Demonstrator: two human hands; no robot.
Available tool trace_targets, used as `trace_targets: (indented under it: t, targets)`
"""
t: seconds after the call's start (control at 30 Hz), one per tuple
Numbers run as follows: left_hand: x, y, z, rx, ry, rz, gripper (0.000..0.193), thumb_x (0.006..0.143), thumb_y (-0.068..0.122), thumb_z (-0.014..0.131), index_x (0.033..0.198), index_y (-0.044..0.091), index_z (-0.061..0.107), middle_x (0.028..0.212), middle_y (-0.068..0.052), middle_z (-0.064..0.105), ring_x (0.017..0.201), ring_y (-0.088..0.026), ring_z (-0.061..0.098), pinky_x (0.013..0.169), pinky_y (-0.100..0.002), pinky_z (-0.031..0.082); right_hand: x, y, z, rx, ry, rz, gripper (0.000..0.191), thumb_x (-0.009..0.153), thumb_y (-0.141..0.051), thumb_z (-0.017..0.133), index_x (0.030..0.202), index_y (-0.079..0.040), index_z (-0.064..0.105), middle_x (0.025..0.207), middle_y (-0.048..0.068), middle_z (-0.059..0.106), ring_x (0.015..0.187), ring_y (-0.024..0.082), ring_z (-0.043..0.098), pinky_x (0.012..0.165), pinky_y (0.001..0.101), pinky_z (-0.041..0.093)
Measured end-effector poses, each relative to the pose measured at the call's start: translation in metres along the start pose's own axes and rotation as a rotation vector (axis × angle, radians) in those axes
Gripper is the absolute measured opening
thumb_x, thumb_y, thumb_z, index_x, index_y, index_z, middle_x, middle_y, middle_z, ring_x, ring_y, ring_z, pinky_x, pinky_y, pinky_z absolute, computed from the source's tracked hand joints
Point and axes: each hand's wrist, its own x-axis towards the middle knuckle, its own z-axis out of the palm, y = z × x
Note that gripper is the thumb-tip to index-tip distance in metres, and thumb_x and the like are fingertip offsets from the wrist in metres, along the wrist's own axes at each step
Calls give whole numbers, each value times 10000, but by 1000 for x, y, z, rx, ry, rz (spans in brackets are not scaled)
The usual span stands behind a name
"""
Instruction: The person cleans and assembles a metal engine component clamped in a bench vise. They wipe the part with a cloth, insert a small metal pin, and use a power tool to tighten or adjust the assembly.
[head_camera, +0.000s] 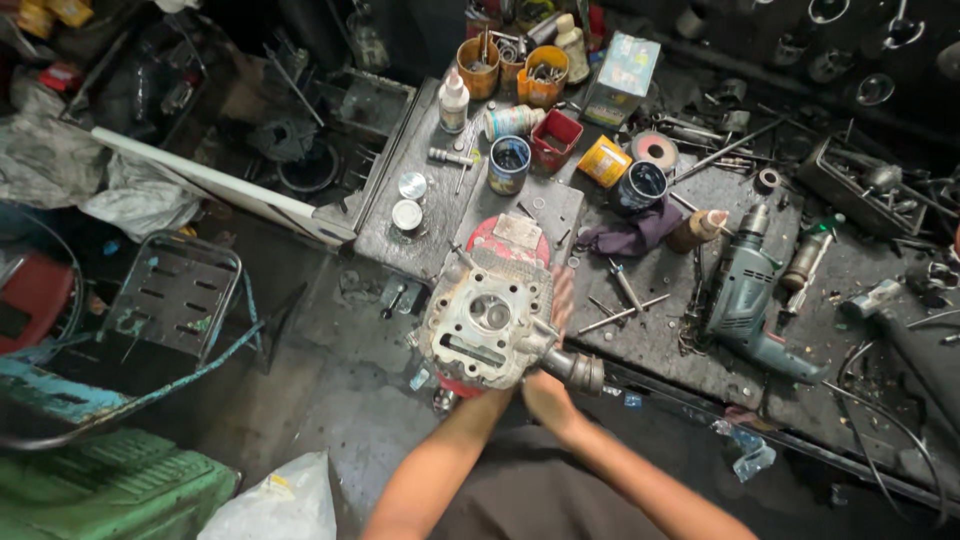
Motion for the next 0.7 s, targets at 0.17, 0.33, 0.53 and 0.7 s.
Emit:
trace_targets:
  t: [0.17, 0.33, 0.53, 0.7]
  targets:
    - [-47, -29, -6, 74, 177, -11, 620, 1099, 255, 368, 1657, 38, 207, 1710, -166, 248, 1582, -258, 247, 1303, -381, 217, 45, 21, -9, -253, -33, -77, 1050, 941, -487, 552, 1599, 78, -41, 1661, 329, -90, 1516, 529, -152, 1217, 618, -87]
    - [-64, -50, -4, 70, 290, -45, 625, 1099, 254, 368, 1662, 39, 201, 1718, -166, 240, 1590, -257, 240, 1308, -379, 213, 77, 19, -15, -341, 140, 192, 734, 1101, -397, 341, 1688, -53, 66, 1772, 271, -32, 1644, 464, -105, 1320, 610, -87]
    - [3, -8, 2, -449, -200, -35, 640, 1092, 276, 365, 1659, 45, 177, 1720, -157, 217, 1594, -257, 205, 1308, -383, 185, 9, -9, -1, -65, -29, 23, 792, 1077, -366, 382, 1652, -6, -28, 1735, 296, -97, 1592, 482, -160, 1272, 586, -104]
    - [-73, -52, 5, 90, 334, -40, 629, 1086, 295, 377, 1641, 45, 215, 1698, -146, 256, 1570, -249, 240, 1292, -378, 206, 87, 12, -13, -361, -3, 10, 1154, 833, -515, 640, 1582, 48, -34, 1591, 349, -160, 1446, 497, -180, 1108, 600, -112]
